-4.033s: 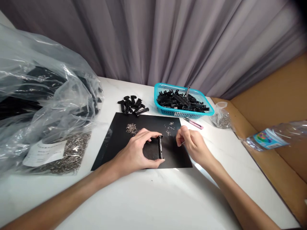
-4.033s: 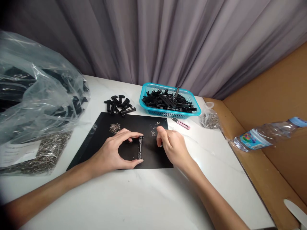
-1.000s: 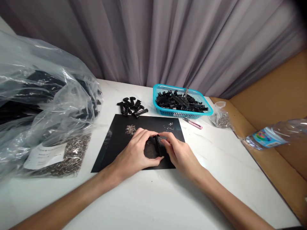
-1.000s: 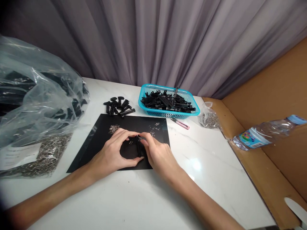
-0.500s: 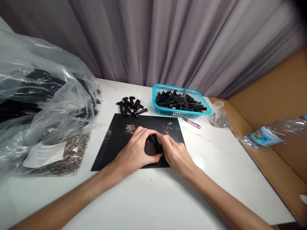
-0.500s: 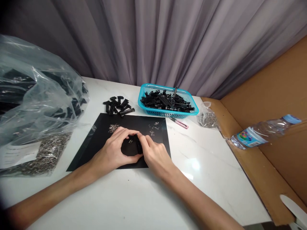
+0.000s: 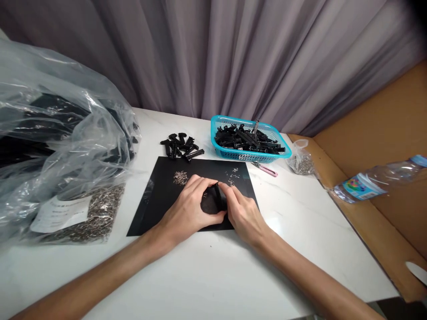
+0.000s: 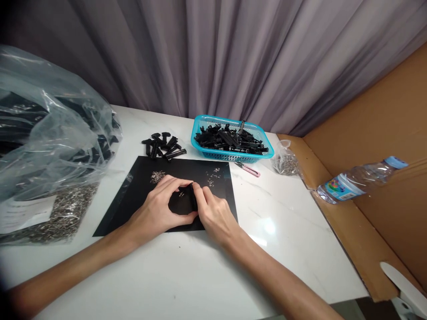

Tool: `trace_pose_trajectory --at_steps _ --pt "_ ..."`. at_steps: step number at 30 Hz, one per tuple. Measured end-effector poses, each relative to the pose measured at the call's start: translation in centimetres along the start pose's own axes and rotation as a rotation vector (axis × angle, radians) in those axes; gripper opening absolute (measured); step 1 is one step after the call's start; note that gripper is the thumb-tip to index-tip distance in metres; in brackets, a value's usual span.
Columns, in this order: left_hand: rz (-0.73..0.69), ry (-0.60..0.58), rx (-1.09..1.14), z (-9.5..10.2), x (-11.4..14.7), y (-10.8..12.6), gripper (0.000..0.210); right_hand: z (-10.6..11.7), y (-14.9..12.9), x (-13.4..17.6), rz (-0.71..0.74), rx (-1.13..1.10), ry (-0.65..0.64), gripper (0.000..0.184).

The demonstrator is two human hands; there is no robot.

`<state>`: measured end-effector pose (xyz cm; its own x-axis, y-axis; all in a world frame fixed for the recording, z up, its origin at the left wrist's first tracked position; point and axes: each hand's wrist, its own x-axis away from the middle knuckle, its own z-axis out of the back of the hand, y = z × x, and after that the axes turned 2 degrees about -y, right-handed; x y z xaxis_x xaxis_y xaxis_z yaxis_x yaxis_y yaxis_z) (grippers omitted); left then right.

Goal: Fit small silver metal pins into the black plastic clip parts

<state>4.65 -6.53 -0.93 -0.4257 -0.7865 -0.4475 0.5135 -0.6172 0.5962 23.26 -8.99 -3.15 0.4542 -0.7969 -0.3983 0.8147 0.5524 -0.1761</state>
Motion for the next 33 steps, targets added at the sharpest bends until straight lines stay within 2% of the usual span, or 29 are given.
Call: trace_pose_trajectory --at_steps 5,9,15,24,26,28,31,33 --pt "0.021 -0.009 0.006 0.2 0.3 -0.2 0.046 0.1 1.2 0.3 -0.012 -0.037 0.065 0.052" --pt "0.084 -0.012 -0.003 0.8 0.7 -0.4 0.052 0.6 3.0 0.3 -0.189 -0.103 0.246 0.04" --pt "0.03 0.033 0.034 1.2 0.5 -0.7 0.061 1.2 1.9 0.3 -0.124 -0.403 0.154 0.029" --pt "0.005 0.041 0.01 1.4 0.3 -0.6 0.064 1.9 1.9 0.0 -0.184 -0.587 0.071 0.021" --pt "0.028 0.029 0.082 1.3 0.3 -0.6 0.067 2.0 1.6 -0.1 -0.197 -0.635 0.059 0.021" --pt "0.068 0.026 0.245 1.0 0.4 -0.5 0.069 2.2 1.2 -0.2 -0.214 -0.691 0.057 0.02" --pt "0.111 0.049 0.501 0.6 0.4 0.0 0.067 2.4 0.6 -0.3 -0.236 -0.78 0.058 0.021" --pt "0.132 0.079 0.569 0.4 0.3 0.3 0.065 2.3 0.3 -0.4 -0.256 -0.827 0.051 0.022"
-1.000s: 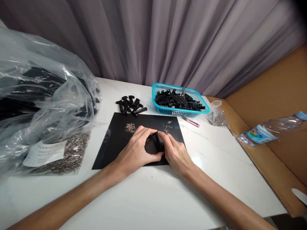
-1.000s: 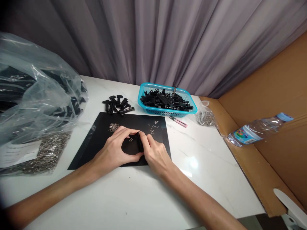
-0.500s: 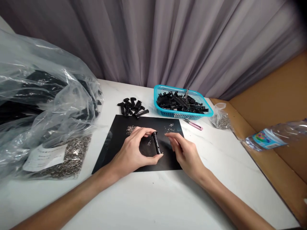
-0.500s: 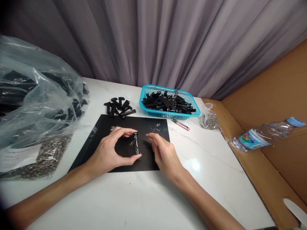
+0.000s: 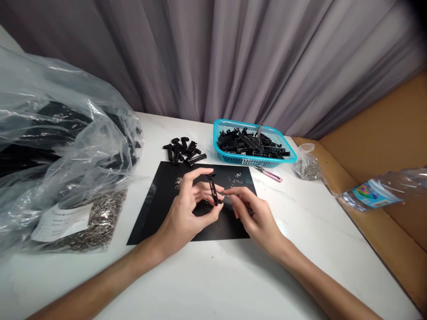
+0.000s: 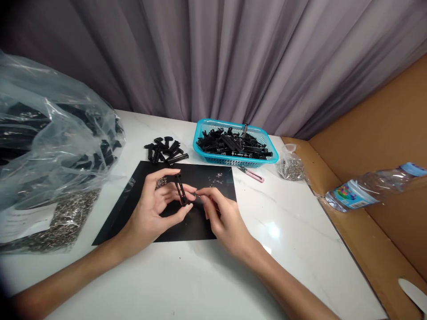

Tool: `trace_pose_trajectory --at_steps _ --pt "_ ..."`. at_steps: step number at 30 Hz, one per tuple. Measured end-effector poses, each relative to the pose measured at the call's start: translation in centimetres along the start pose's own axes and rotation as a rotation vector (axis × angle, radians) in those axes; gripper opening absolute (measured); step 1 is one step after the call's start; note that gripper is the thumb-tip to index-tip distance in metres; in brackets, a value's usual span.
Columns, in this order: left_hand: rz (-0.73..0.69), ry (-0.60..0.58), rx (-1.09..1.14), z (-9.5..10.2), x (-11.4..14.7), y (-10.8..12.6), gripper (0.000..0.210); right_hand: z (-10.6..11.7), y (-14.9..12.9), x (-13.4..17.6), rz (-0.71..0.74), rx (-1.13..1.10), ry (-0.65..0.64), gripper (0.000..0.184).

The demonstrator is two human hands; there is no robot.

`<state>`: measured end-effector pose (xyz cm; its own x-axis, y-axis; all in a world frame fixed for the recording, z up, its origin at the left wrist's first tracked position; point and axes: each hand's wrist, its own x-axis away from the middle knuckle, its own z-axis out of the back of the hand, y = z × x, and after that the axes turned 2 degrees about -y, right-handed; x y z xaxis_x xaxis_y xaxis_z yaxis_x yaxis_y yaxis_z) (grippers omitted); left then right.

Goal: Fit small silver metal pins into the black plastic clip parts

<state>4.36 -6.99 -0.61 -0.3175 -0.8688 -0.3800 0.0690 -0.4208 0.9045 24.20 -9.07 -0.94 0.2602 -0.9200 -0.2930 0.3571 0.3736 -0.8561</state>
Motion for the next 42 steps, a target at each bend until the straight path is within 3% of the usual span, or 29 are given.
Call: trace_pose_trajectory --at_steps 12,17,31,36,42 --pt "-0.102 0.147 -0.154 -0.4 0.0 -0.2 0.065 -1.3 -0.3 0.3 -0.148 -0.161 0.024 0.025" --pt "-0.112 0.149 -0.215 -0.6 0.0 -0.2 0.064 -1.6 -0.9 0.4 -0.18 -0.186 0.038 0.026" --pt "0.168 0.126 0.145 -0.3 -0.7 0.0 0.068 -1.4 -1.3 0.7 -0.141 -0.113 0.073 0.03" --pt "0.199 0.1 0.211 -0.4 -0.6 0.1 0.069 -1.0 -1.2 0.2 -0.172 -0.124 0.193 0.027" --pt "0.196 0.056 0.213 -0.5 -0.5 0.3 0.068 -0.5 -1.1 -0.4 -0.215 -0.221 0.121 0.028"
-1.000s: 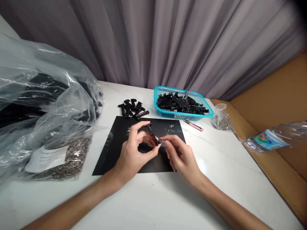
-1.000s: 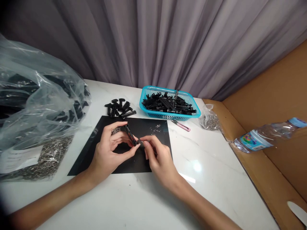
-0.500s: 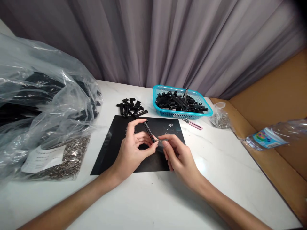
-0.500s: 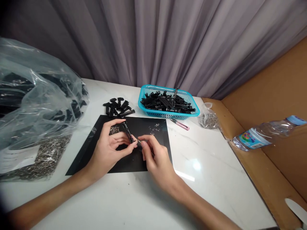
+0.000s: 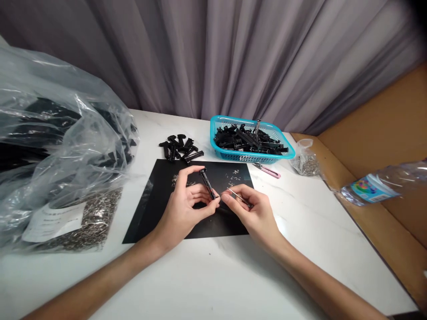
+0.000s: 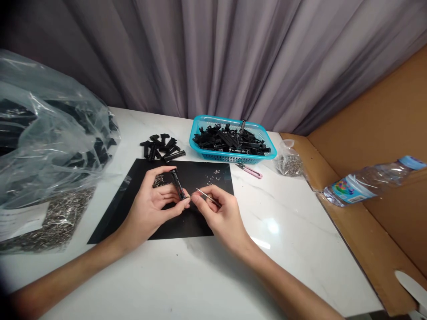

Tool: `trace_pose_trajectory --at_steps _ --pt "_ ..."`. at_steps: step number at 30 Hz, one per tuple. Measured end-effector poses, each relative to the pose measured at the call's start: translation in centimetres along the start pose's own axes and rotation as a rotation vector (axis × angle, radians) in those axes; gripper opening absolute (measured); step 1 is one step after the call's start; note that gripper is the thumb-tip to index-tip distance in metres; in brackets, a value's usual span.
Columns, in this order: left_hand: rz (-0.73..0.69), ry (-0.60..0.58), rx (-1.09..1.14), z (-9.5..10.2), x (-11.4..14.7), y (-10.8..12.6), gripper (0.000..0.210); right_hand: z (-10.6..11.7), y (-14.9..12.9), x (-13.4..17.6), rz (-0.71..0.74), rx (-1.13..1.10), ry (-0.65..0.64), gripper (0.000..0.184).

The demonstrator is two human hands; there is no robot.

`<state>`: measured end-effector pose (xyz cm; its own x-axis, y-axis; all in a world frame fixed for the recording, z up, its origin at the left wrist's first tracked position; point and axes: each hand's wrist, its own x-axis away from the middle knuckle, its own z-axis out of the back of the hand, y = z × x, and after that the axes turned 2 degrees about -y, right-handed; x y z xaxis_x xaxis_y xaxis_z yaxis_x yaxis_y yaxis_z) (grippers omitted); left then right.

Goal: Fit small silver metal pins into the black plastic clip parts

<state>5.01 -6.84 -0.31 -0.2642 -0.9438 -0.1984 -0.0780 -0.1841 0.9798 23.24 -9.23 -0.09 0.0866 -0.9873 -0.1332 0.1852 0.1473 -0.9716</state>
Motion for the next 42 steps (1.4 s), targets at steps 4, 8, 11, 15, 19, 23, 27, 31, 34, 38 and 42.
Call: trace_pose_trajectory --at_steps 4,8,11,15,19,23,27,31,34,38,42 --pt "-0.008 -0.001 -0.017 0.0 0.1 0.0 0.067 -0.1 0.3 0.3 0.009 0.007 -0.051 0.031" --pt "-0.025 -0.046 -0.08 0.2 0.1 0.0 0.065 0.3 0.5 0.1 0.107 0.126 -0.013 0.024" --pt "-0.065 -0.099 -0.17 0.3 0.2 0.1 0.064 1.0 0.5 -0.3 0.237 0.207 0.093 0.016" --pt "-0.138 -0.124 -0.294 0.3 0.2 0.3 0.065 1.5 0.8 -0.7 0.426 0.331 0.176 0.009" --pt "-0.185 -0.126 -0.35 0.2 0.2 0.3 0.064 1.3 1.4 -1.1 0.57 0.457 0.185 0.012" --pt "-0.182 -0.137 -0.403 0.4 0.3 0.1 0.066 0.9 1.8 -1.4 0.602 0.485 0.178 0.011" --pt "-0.173 -0.14 -0.452 0.5 0.3 0.0 0.069 0.9 1.9 -1.7 0.611 0.465 0.166 0.01" --pt "-0.204 -0.14 -0.471 0.5 0.3 -0.1 0.067 1.0 1.9 -1.7 0.593 0.473 0.137 0.011" --pt "-0.218 -0.141 -0.478 0.5 0.4 -0.2 0.067 1.0 1.9 -1.8 0.599 0.497 0.116 0.012" --pt "-0.224 -0.138 -0.482 0.5 0.4 -0.2 0.067 1.1 1.9 -1.9 0.629 0.585 0.119 0.014" --pt "-0.22 -0.121 -0.497 0.4 0.4 0.1 0.066 1.2 1.9 -1.9 0.721 0.682 0.121 0.013"
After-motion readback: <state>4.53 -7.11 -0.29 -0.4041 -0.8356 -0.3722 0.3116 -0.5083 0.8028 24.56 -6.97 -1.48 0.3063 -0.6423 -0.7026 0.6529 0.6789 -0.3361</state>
